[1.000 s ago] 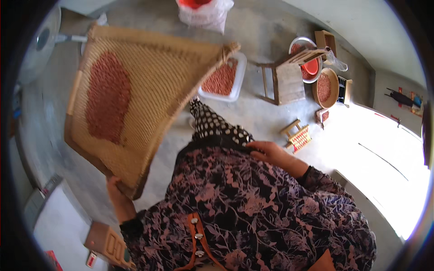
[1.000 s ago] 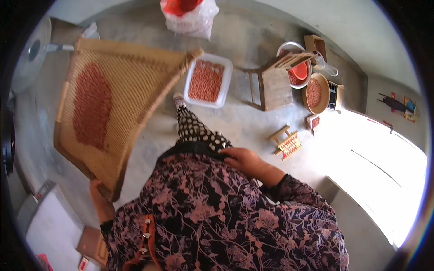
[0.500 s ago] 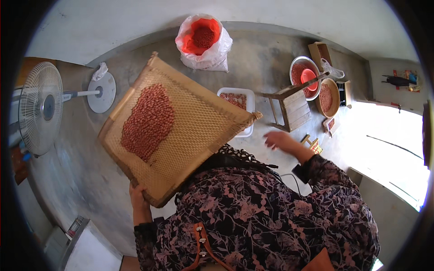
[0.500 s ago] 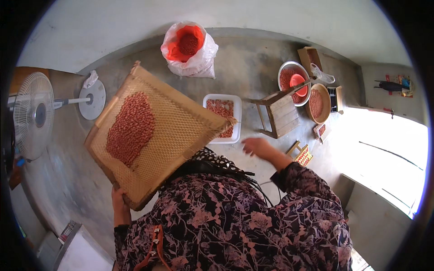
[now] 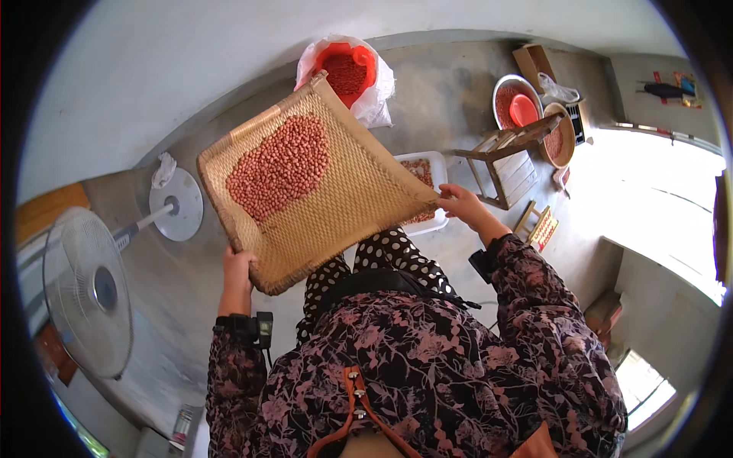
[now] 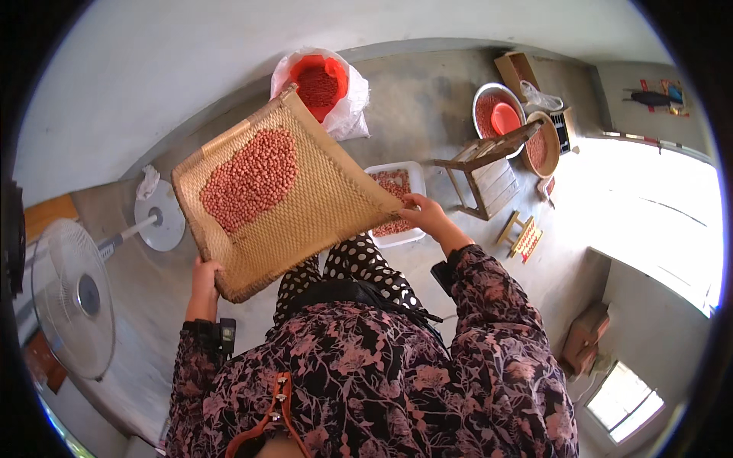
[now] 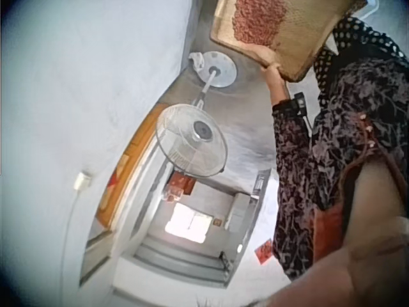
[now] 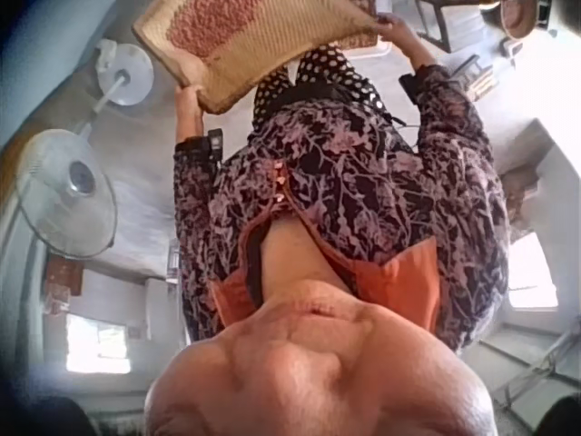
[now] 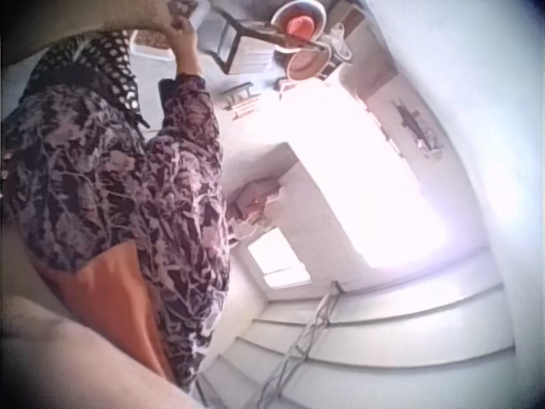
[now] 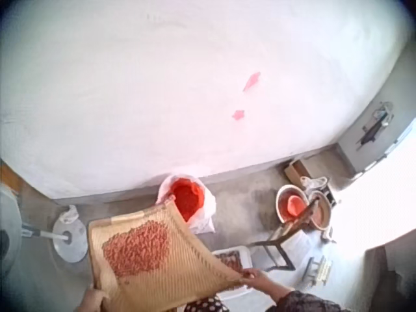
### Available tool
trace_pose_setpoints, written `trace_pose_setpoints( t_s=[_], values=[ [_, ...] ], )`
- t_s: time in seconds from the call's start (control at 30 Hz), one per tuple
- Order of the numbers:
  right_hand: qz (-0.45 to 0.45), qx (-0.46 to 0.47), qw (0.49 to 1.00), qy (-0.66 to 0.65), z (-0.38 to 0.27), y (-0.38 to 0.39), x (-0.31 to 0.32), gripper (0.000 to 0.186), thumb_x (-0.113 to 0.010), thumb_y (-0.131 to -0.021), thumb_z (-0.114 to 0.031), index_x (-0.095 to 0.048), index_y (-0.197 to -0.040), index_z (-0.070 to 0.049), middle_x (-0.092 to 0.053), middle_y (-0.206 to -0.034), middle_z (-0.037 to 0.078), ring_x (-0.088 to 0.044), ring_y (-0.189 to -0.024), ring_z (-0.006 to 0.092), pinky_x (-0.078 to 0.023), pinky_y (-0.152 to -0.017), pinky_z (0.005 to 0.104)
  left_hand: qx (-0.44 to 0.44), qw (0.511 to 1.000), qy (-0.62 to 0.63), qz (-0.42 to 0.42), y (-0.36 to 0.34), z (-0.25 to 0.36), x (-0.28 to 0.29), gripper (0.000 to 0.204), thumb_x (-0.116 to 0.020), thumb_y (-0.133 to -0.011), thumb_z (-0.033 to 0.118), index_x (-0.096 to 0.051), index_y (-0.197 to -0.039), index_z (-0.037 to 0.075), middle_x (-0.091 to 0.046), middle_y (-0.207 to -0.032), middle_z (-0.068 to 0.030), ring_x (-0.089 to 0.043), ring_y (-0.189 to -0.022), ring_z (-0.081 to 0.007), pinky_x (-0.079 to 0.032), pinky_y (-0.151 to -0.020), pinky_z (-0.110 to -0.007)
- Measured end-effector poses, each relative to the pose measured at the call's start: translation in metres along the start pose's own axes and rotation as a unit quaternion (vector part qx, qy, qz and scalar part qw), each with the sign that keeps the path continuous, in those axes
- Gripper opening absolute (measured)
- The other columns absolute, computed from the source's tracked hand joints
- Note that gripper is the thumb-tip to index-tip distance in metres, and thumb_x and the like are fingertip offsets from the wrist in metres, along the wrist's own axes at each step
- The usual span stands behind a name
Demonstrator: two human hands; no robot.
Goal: Manually sort peanuts on a woven tray to remove debris or bad nuts.
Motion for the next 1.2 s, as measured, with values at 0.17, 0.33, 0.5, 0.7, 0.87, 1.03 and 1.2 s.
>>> trace_pose_setpoints(
  t_s=[0.17, 0.33, 0.5, 0.7, 0.87, 1.03, 1.2],
  values=[
    [0.020, 0.010, 0.999, 0.030, -0.006, -0.075, 0.015, 0.048, -0.074, -0.075, -0.022, -0.060, -0.117, -0.004, -0.066, -0.098, 0.009, -0.063, -0.082, 0.0141, -0.051, -0.075, 0.0283, 0.026, 0.999, -0.041, 0.001, -0.076, 0.058, -0.049, 0.048, -0.051, -0.060, -0.007, -0.052, -0.107, -0.004, -0.057, -0.088, -0.0101, -0.054, -0.066, -0.0203, -0.045, -0.057, -0.032],
    [0.014, -0.011, 0.998, 0.067, -0.009, -0.134, 0.026, 0.048, -0.073, -0.072, -0.024, -0.061, -0.115, -0.006, -0.067, -0.103, 0.013, -0.063, -0.095, 0.0215, -0.049, -0.084, 0.0329, 0.031, 0.997, -0.070, 0.019, -0.116, 0.085, -0.086, 0.046, -0.053, -0.059, -0.006, -0.053, -0.105, -0.004, -0.057, -0.089, -0.0101, -0.057, -0.074, -0.0235, -0.047, -0.063, -0.033],
    [-0.009, -0.016, 0.999, 0.049, -0.021, -0.206, 0.057, 0.045, -0.072, -0.073, -0.023, -0.062, -0.113, -0.006, -0.067, -0.102, 0.014, -0.062, -0.098, 0.0242, -0.047, -0.087, 0.0336, 0.050, 0.995, -0.082, 0.039, -0.157, 0.102, -0.140, 0.048, -0.052, -0.059, -0.008, -0.053, -0.106, -0.004, -0.058, -0.092, -0.0110, -0.059, -0.079, -0.0263, -0.049, -0.067, -0.036],
    [-0.039, -0.016, 0.998, 0.047, -0.021, -0.270, 0.089, 0.041, -0.072, -0.077, -0.016, -0.060, -0.115, -0.005, -0.064, -0.096, 0.006, -0.060, -0.078, 0.0117, -0.052, -0.069, 0.0266, 0.074, 0.992, -0.088, 0.054, -0.177, 0.127, -0.196, 0.051, -0.052, -0.058, -0.007, -0.052, -0.109, -0.005, -0.059, -0.095, -0.0113, -0.060, -0.083, -0.0268, -0.050, -0.072, -0.037],
    [-0.055, -0.012, 0.998, 0.022, -0.007, -0.291, 0.091, 0.045, -0.072, -0.075, -0.021, -0.060, -0.115, -0.003, -0.067, -0.100, 0.011, -0.063, -0.093, 0.0212, -0.049, -0.083, 0.0330, 0.055, 0.993, -0.093, 0.048, -0.175, 0.149, -0.205, 0.053, -0.052, -0.059, -0.006, -0.051, -0.111, -0.005, -0.058, -0.097, -0.0121, -0.060, -0.084, -0.0273, -0.051, -0.075, -0.038],
    [-0.056, -0.042, 0.997, -0.014, 0.005, -0.299, 0.095, 0.048, -0.071, -0.076, -0.021, -0.057, -0.120, -0.004, -0.066, -0.103, 0.011, -0.063, -0.093, 0.0214, -0.050, -0.082, 0.0330, 0.052, 0.991, -0.092, 0.085, -0.165, 0.163, -0.220, 0.048, -0.053, -0.059, -0.006, -0.053, -0.107, -0.006, -0.058, -0.093, -0.0104, -0.059, -0.078, -0.0242, -0.049, -0.067, -0.035],
    [-0.036, -0.008, 0.999, 0.003, 0.000, -0.301, 0.098, 0.051, -0.069, -0.078, -0.020, -0.055, -0.123, -0.003, -0.065, -0.106, 0.013, -0.064, -0.092, 0.0219, -0.051, -0.078, 0.0314, 0.033, 0.991, -0.107, 0.069, -0.163, 0.175, -0.228, 0.046, -0.055, -0.058, -0.005, -0.053, -0.104, -0.007, -0.058, -0.091, -0.0106, -0.059, -0.077, -0.0239, -0.049, -0.067, -0.036]
  ],
)
Point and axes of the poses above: each hand's wrist, its own y-axis away from the middle knuckle, its own x-axis out of the back of the hand, z = x × y, the point moved 5 cm from there along -y, towards the middle knuckle
